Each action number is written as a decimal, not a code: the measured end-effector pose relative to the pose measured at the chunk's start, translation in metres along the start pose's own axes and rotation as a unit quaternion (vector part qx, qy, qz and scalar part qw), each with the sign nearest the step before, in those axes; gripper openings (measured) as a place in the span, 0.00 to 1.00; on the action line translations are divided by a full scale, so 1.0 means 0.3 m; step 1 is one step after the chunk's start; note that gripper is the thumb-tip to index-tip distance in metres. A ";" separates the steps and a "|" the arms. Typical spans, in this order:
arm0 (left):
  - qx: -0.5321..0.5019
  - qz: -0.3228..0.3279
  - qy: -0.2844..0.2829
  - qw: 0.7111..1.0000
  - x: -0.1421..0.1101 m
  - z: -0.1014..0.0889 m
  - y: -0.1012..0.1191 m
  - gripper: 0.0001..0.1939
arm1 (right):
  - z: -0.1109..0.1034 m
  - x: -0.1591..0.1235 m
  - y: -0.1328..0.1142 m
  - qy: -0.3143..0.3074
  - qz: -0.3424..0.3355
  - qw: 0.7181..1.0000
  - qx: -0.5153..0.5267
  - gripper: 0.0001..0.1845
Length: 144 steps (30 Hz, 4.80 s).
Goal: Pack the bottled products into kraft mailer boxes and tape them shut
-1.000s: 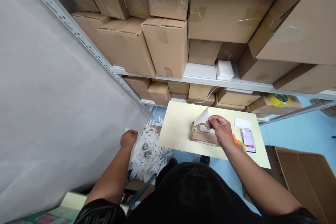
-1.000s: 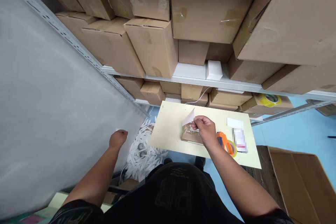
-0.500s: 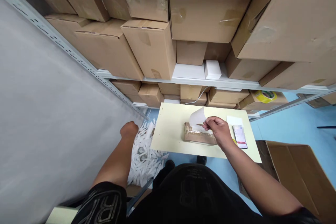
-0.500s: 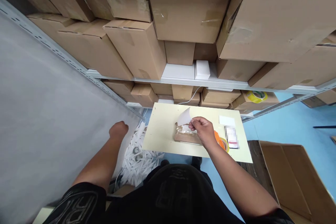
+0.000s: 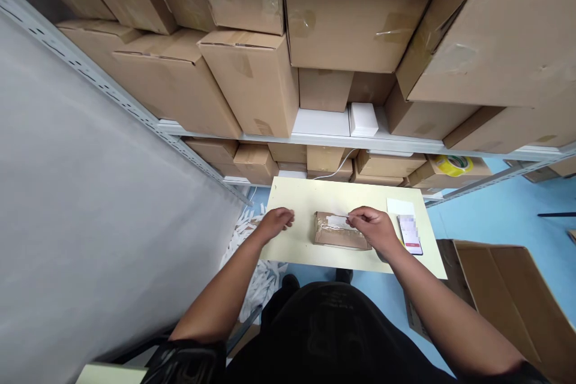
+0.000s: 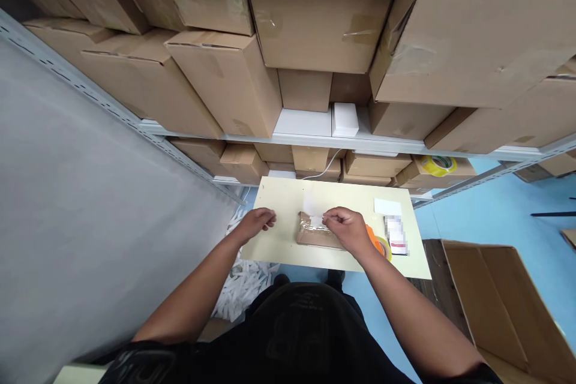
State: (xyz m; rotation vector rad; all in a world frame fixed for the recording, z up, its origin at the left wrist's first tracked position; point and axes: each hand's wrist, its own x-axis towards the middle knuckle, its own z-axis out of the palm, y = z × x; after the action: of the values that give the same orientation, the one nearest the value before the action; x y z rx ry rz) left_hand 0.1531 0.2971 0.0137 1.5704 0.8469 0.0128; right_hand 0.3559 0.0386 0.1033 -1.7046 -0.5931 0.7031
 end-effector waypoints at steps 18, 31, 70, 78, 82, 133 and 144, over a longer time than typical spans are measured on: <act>-0.034 0.021 -0.030 0.999 -0.002 0.352 0.181 0.18 | -0.114 0.053 0.243 0.031 0.099 0.994 -0.026 0.10; 0.261 0.000 -0.037 0.965 0.112 0.445 0.155 0.04 | -0.090 0.152 0.419 0.012 0.070 0.949 -0.307 0.15; 0.030 0.007 -0.064 0.997 0.131 0.435 0.096 0.11 | -0.100 0.146 0.415 0.066 0.085 0.989 -0.100 0.14; -0.050 -0.002 -0.105 0.993 0.127 0.427 0.105 0.10 | -0.109 0.137 0.381 0.061 0.125 0.990 -0.030 0.16; 0.055 0.009 -0.082 0.995 0.096 0.411 0.111 0.08 | -0.113 0.112 0.382 0.036 0.101 0.990 -0.096 0.16; 0.073 -0.022 -0.002 0.997 -0.036 0.393 -0.090 0.30 | -0.159 -0.087 0.545 0.082 0.127 0.971 -0.183 0.33; 0.066 0.009 0.109 0.992 -0.073 0.499 0.053 0.29 | -0.230 -0.008 0.455 0.023 0.130 0.989 -0.062 0.28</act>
State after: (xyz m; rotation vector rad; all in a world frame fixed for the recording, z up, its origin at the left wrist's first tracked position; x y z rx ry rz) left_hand 0.2158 0.1586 0.0058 1.7214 1.0216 0.1461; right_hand 0.4076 -0.0409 -0.0167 -1.9314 -0.3924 0.8205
